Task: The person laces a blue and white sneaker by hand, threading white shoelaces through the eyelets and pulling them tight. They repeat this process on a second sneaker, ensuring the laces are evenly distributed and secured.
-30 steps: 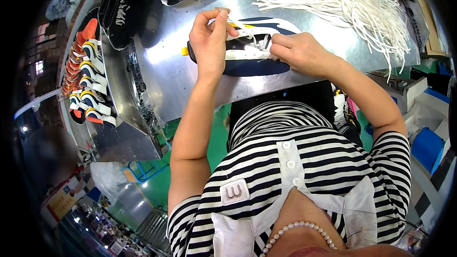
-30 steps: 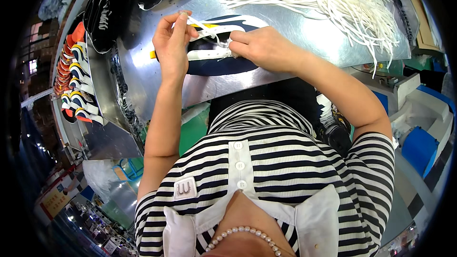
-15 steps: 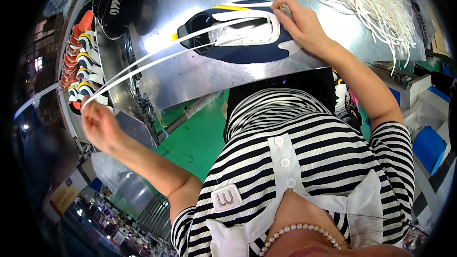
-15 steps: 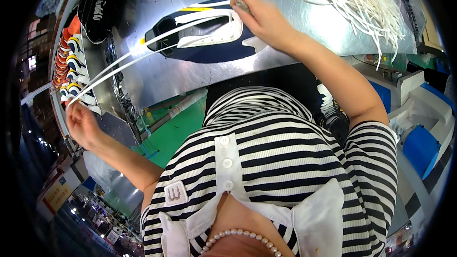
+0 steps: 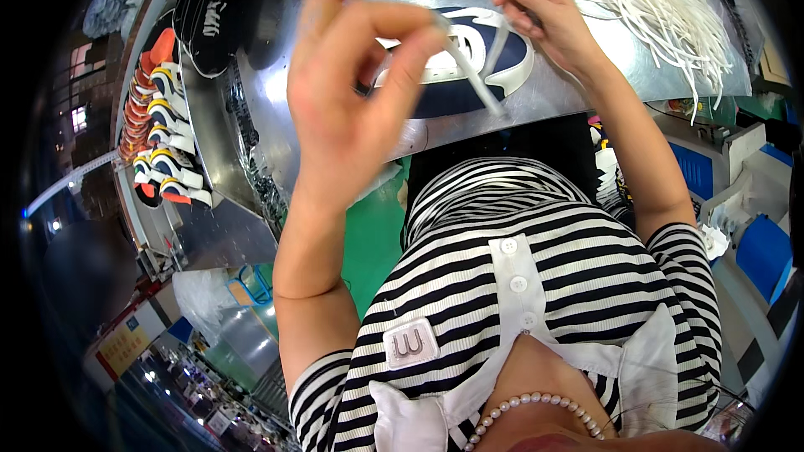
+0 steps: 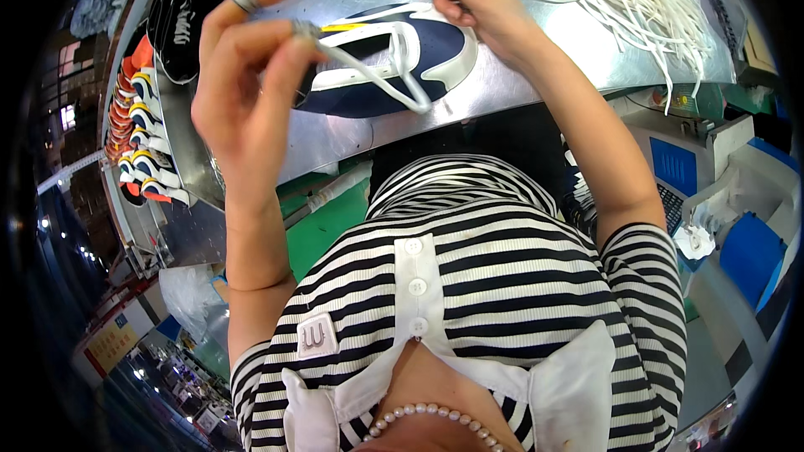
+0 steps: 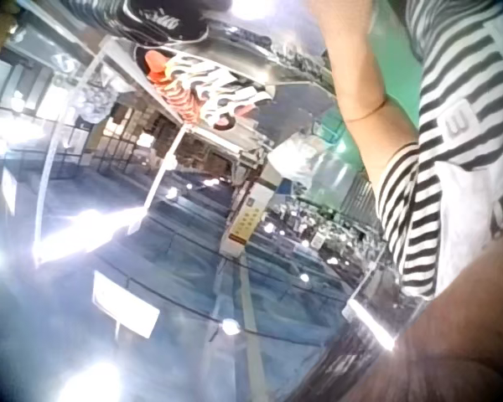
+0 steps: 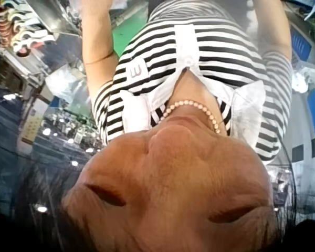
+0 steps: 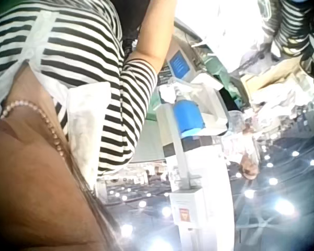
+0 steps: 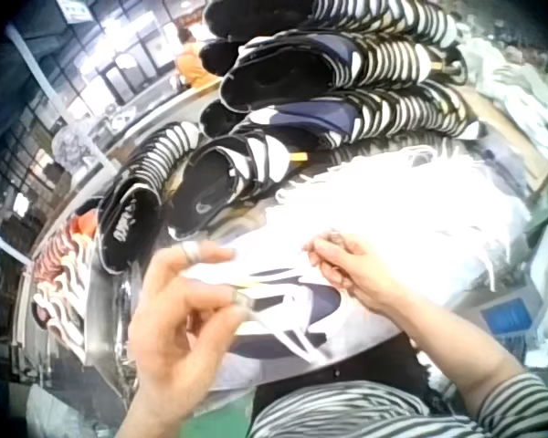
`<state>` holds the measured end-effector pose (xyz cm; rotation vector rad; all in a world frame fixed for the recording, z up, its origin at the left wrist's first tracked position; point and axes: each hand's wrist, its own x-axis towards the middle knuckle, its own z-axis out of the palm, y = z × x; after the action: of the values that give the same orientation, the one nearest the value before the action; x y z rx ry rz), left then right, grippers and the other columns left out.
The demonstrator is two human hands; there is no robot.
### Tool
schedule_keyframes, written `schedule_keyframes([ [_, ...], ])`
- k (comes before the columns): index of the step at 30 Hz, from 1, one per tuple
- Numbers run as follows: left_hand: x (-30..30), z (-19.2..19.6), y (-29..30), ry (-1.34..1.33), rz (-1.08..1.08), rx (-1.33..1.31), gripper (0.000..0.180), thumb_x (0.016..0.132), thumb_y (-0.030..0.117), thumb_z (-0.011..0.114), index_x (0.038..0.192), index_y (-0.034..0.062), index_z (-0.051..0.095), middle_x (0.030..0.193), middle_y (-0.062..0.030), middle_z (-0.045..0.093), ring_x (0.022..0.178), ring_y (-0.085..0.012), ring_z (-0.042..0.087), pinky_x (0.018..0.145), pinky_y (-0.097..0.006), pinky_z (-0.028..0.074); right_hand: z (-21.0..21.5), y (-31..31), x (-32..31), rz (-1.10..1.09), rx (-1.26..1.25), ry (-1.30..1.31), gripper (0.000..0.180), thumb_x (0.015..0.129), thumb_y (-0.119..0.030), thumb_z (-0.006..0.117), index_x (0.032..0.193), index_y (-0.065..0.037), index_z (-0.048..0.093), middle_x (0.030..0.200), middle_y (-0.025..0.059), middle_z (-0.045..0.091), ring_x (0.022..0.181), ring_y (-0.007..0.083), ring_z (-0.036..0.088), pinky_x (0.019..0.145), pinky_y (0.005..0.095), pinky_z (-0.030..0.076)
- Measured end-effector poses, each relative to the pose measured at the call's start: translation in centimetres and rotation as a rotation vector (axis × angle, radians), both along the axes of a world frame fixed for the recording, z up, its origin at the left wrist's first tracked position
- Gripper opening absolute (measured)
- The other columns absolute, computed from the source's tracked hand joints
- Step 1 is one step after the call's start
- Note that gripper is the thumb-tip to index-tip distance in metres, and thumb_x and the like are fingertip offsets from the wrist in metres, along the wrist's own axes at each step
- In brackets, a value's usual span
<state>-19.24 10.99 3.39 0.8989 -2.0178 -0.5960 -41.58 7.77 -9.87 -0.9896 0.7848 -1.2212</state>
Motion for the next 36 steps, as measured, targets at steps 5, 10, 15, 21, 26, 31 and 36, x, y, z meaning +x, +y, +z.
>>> schedule_keyframes([
  [5, -0.8, -2.3, -0.9, 0.088, 0.096, 0.116, 0.011, 0.080, 0.004, 0.074, 0.089, 0.0020, 0.069, 0.103, -0.0080, 0.057, 0.075, -0.0126, 0.056, 0.065, -0.023, 0.047, 3.7, 3.8, 0.1, -0.011, -0.106, 0.171, 0.026, 0.094, -0.022, 0.064, 0.114, -0.006, 0.070, 0.086, -0.0047, 0.064, 0.069, -0.0001, 0.050, 0.058, 0.0176, 0.039],
  [10, -1.6, -4.6, -1.2, -0.066, 0.140, 0.008, 0.021, 0.080, 0.009, 0.076, 0.096, -0.0003, 0.066, 0.096, -0.0116, 0.059, 0.082, -0.0232, 0.061, 0.073, -0.033, 0.050, 3.9, 4.7, 3.5, 0.017, 0.096, 0.084, 0.018, 0.089, -0.020, 0.071, 0.099, -0.004, 0.071, 0.078, -0.0057, 0.061, 0.070, 0.0005, 0.051, 0.061, 0.0172, 0.040],
  [15, 4.0, -7.0, 0.7, -0.413, 0.210, 0.251, 0.033, 0.090, 0.023, 0.068, 0.111, -0.0020, 0.064, 0.099, -0.0180, 0.066, 0.094, -0.0311, 0.064, 0.083, -0.036, 0.050, 0.8, 3.5, 4.2, -0.135, 0.140, 0.196, 0.021, 0.090, -0.017, 0.069, 0.105, -0.003, 0.068, 0.084, -0.0004, 0.068, 0.057, -0.0002, 0.038, 0.050, 0.0176, 0.027],
  [21, 3.1, -8.3, -4.0, 0.122, 0.041, 1.571, 0.056, 0.096, 0.052, 0.056, 0.121, 0.0028, 0.061, 0.097, -0.0059, 0.066, 0.086, -0.0123, 0.062, 0.079, -0.023, 0.049, -0.3, 3.6, 6.2, -0.175, 0.102, 0.390, 0.044, 0.085, -0.017, 0.072, 0.123, -0.002, 0.057, 0.088, 0.0126, 0.073, 0.079, 0.0154, 0.069, 0.070, 0.0274, 0.052],
  [26, 1.4, -9.4, -2.5, 0.043, 0.209, 1.216, 0.029, 0.092, 0.034, 0.067, 0.087, 0.0052, 0.070, 0.069, -0.0012, 0.064, 0.054, -0.0059, 0.049, 0.054, -0.023, 0.040, 0.2, 4.1, 6.0, -0.160, 0.070, 0.550, 0.043, 0.087, -0.013, 0.071, 0.125, -0.004, 0.053, 0.082, 0.0041, 0.068, 0.074, 0.0090, 0.060, 0.066, 0.0241, 0.047],
  [31, 0.2, -9.8, -0.7, 0.127, 0.280, 0.960, 0.016, 0.087, 0.017, 0.073, 0.093, 0.0031, 0.069, 0.076, -0.0020, 0.067, 0.062, -0.0064, 0.058, 0.058, -0.022, 0.043, 0.6, 4.7, 5.6, -0.145, -0.057, 0.740, 0.039, 0.087, -0.015, 0.072, 0.119, -0.003, 0.053, 0.077, 0.0041, 0.066, 0.072, 0.0116, 0.061, 0.065, 0.0274, 0.047],
  [36, 0.7, -10.7, -0.4, 0.184, 0.302, 0.850, 0.018, 0.084, 0.013, 0.075, 0.091, -0.0020, 0.070, 0.082, -0.0033, 0.071, 0.071, -0.0085, 0.066, 0.065, -0.023, 0.052, 1.6, 6.0, 4.7, -0.167, -0.186, 0.680, 0.028, 0.090, -0.013, 0.067, 0.113, -0.002, 0.055, 0.080, 0.0079, 0.067, 0.075, 0.0151, 0.065, 0.072, 0.0275, 0.051],
])
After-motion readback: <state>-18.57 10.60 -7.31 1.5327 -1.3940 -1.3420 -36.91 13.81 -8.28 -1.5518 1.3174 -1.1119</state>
